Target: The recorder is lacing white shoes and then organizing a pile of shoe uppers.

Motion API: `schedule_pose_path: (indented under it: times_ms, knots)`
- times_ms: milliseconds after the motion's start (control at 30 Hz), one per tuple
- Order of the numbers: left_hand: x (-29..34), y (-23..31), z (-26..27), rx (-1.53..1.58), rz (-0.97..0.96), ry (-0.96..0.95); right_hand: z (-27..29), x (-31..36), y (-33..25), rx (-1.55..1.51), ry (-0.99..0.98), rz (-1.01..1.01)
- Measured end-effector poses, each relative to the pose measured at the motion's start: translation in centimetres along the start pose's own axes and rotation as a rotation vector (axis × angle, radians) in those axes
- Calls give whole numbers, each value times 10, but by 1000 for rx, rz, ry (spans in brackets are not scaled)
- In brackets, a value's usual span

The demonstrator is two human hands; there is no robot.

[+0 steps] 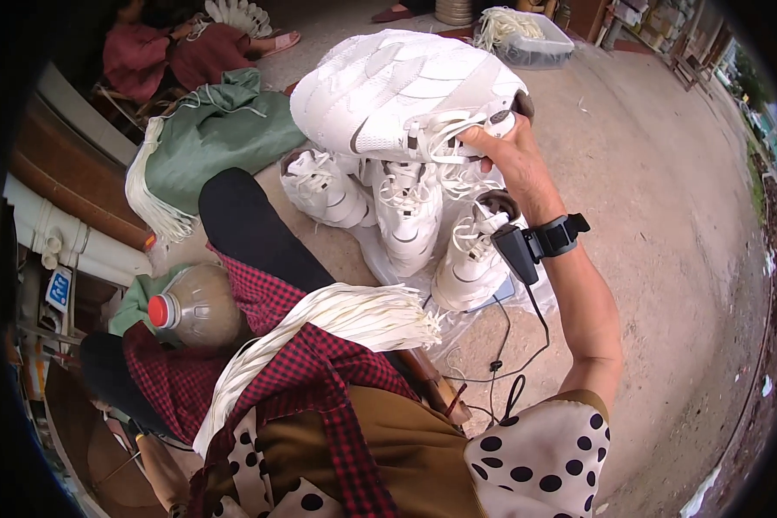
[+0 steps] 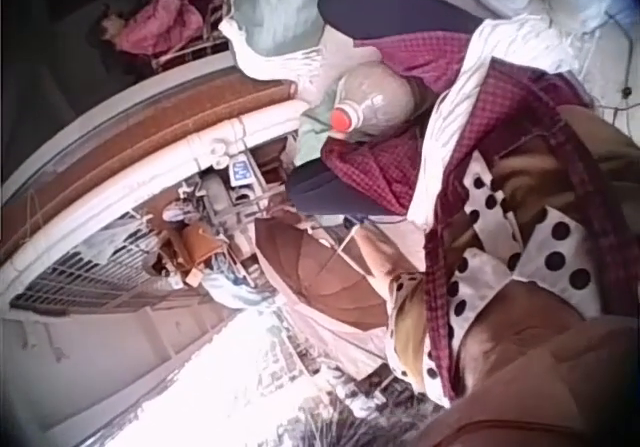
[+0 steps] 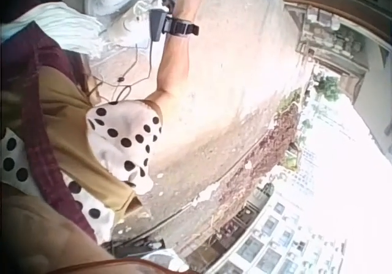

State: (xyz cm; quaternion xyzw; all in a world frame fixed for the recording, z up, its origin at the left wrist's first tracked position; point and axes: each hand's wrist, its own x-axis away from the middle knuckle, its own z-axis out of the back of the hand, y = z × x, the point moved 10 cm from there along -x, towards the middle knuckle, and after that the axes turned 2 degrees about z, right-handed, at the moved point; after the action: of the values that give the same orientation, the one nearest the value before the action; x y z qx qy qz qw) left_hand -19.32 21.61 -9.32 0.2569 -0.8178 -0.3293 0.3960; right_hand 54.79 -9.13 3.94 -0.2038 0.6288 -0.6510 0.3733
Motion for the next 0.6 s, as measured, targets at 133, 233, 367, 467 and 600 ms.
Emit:
schedule_pose_path:
  times_ms: [133, 233, 367, 467, 600]
  knots:
    - [59, -83, 46, 36, -42, 451, 15, -3, -7, 3, 27, 8]
    - [108, -136, 63, 89, -43, 648, 19, 1, -7, -15, 46, 14]
    - [158, -177, 72, 142, -51, 812, 28, 6, -13, 16, 99, 55]
    - [177, -185, 79, 146, -69, 884, 34, 9, -23, 58, 44, 91]
    - [174, -140, 92, 88, -146, 910, 56, 14, -29, 95, 85, 110]
